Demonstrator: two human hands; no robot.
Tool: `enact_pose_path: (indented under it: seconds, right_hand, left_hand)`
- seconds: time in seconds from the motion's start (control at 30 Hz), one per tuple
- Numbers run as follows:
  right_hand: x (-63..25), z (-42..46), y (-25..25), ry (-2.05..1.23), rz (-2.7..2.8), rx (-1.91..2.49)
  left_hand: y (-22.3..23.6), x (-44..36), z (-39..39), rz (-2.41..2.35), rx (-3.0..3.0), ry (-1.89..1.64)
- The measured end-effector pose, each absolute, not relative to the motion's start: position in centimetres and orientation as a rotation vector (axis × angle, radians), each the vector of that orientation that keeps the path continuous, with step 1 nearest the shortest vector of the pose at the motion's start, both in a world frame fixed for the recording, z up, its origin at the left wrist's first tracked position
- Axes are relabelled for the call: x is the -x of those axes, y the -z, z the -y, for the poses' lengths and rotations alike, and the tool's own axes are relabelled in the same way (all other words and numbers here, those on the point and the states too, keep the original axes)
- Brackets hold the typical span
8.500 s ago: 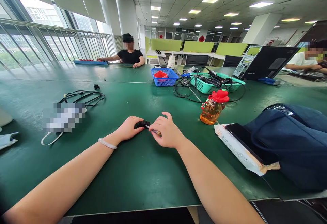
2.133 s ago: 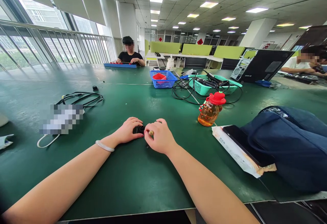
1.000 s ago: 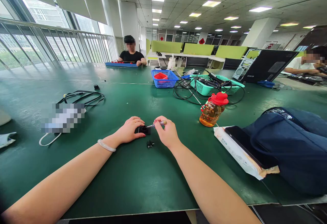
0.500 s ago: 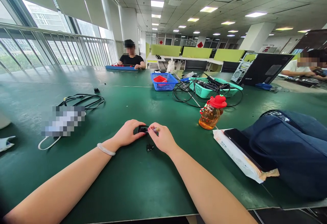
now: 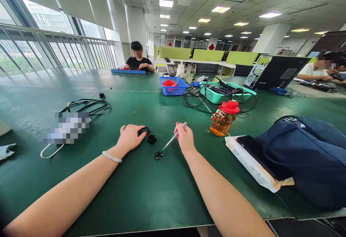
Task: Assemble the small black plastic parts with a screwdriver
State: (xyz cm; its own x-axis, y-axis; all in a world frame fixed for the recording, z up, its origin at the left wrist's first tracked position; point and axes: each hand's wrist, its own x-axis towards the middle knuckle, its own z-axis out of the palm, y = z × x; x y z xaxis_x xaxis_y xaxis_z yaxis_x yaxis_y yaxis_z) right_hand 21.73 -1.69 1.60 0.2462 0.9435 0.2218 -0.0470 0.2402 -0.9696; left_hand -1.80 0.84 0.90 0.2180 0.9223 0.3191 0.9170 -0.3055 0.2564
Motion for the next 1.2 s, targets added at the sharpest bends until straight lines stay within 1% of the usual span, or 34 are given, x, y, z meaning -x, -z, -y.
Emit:
enact_pose_path:
  seconds: [0.23, 0.33, 0.43, 0.53, 0.63, 0.87, 1.0, 1.2]
  right_hand:
    - [-21.4, 1.7, -1.0, -0.999, 1.21, 1.14]
    - [-21.0, 1.8, -0.9, -1.027, 1.196, 1.137]
    - [-21.1, 1.6, -0.8, -1.025, 1.126, 1.113]
    - [-21.6, 1.2, -0.7, -1.013, 1.042, 1.067]
    - [-22.2, 0.7, -0.7, -0.983, 0.953, 1.007]
    - [-23.0, 0.2, -0.7, -0.932, 0.853, 0.954]
    - [-23.0, 0.0, -0.6, -0.922, 0.83, 0.958]
    - [-22.9, -0.1, -0.5, -0.9, 0.796, 0.967]
  left_hand:
    - [-1.0, 1.6, -0.5, -1.842, -2.431, -0.6]
    - [-1.1, 1.4, -0.5, -1.827, -2.406, -0.648]
    - [-1.2, 1.3, -0.3, -1.552, -2.477, -0.669]
    - [-1.1, 1.0, 0.1, -1.172, -2.571, -0.552]
    - [-1.1, 0.6, 0.7, -1.028, -2.58, -0.486]
    - [-0.8, -0.2, 1.0, -1.249, -2.625, -0.528]
    - [-0.8, -0.3, 0.7, -1.354, -2.619, -0.444]
    - [-2.3, -1.0, 2.2, -1.432, -2.665, -0.365]
